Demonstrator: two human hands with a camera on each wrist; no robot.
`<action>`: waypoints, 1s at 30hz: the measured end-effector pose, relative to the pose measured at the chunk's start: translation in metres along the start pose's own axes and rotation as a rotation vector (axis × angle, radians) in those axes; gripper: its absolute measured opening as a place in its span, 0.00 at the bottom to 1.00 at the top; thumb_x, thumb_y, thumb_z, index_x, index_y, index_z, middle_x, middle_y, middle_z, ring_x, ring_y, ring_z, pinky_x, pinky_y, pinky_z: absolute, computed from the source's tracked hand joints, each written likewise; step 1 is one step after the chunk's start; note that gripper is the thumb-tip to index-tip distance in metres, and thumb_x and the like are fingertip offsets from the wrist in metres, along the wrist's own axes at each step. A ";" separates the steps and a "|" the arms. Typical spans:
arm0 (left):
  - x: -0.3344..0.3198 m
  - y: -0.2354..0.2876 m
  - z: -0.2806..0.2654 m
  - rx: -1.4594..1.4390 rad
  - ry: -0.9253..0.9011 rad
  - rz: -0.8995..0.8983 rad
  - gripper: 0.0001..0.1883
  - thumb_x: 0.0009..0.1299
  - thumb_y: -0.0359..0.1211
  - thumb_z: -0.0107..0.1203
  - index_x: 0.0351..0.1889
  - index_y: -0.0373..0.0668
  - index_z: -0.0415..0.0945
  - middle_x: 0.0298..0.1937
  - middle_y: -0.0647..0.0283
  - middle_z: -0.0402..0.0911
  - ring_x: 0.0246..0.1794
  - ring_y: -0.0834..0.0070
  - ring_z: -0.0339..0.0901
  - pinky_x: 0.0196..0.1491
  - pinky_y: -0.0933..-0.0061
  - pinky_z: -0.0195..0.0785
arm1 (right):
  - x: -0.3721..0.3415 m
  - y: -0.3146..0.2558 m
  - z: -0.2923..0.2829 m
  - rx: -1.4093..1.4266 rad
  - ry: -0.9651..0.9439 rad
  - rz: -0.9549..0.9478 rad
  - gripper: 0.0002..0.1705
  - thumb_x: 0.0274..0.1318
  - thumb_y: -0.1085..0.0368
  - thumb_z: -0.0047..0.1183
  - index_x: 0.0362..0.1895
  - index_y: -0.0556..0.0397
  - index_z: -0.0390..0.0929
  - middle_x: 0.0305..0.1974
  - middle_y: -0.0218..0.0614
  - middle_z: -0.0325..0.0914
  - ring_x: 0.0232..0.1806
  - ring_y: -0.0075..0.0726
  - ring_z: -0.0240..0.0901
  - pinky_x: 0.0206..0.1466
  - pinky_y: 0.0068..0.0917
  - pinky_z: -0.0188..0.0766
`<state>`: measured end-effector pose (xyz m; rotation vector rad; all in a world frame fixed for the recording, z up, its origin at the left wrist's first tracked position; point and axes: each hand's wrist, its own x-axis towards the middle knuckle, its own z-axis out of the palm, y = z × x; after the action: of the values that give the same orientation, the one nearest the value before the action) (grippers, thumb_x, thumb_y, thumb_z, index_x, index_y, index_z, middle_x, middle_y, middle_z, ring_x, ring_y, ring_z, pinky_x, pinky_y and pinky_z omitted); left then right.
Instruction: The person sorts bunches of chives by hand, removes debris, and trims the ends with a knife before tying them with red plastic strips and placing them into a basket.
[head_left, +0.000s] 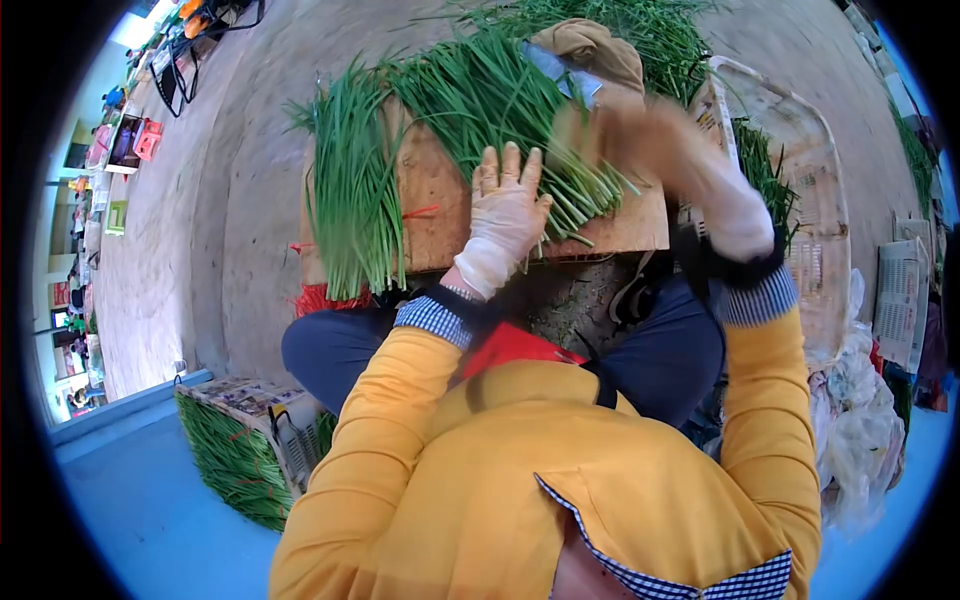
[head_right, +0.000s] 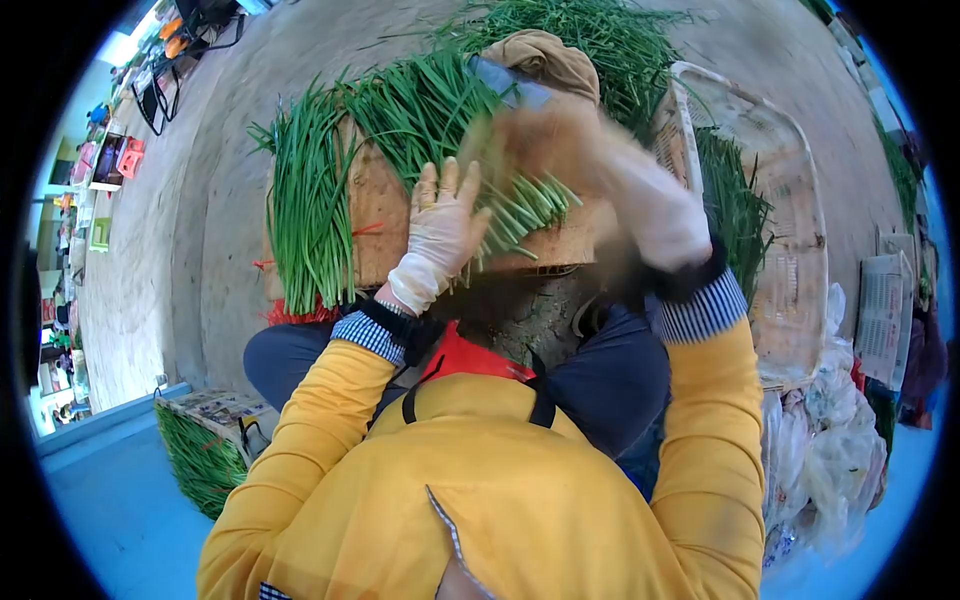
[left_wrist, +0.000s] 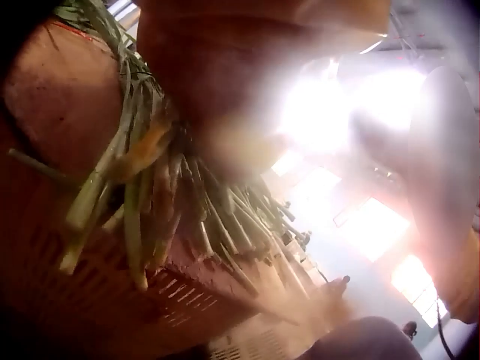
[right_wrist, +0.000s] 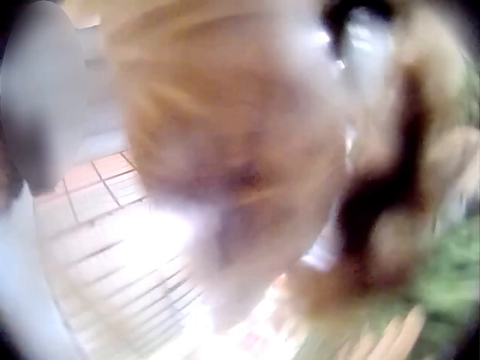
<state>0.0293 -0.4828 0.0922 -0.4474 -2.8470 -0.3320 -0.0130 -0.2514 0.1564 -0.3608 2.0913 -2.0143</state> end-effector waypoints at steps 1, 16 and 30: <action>-0.001 -0.002 -0.002 -0.021 0.028 -0.039 0.31 0.66 0.39 0.50 0.68 0.46 0.56 0.68 0.51 0.58 0.70 0.54 0.50 0.68 0.52 0.44 | 0.016 0.000 -0.008 -0.001 0.002 -0.004 0.21 0.51 0.67 0.55 0.52 0.51 0.72 0.30 0.37 0.79 0.37 0.35 0.75 0.43 0.28 0.70; 0.035 -0.054 0.040 -1.109 0.260 -0.599 0.56 0.53 0.34 0.69 0.71 0.34 0.36 0.63 0.46 0.62 0.59 0.62 0.66 0.59 0.69 0.61 | 0.026 0.039 0.084 -0.639 0.188 0.124 0.52 0.45 0.55 0.60 0.68 0.63 0.45 0.48 0.64 0.71 0.52 0.58 0.70 0.55 0.38 0.65; 0.029 -0.062 0.031 -0.810 0.237 -0.590 0.62 0.54 0.50 0.67 0.71 0.40 0.27 0.70 0.36 0.43 0.72 0.54 0.45 0.69 0.66 0.44 | 0.018 0.051 0.031 -0.998 0.171 0.256 0.42 0.54 0.49 0.52 0.67 0.57 0.51 0.47 0.60 0.73 0.48 0.61 0.71 0.48 0.43 0.68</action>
<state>-0.0239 -0.5246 0.0593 0.3150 -2.4311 -1.5382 -0.0215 -0.2849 0.1045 -0.0448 2.9226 -0.7599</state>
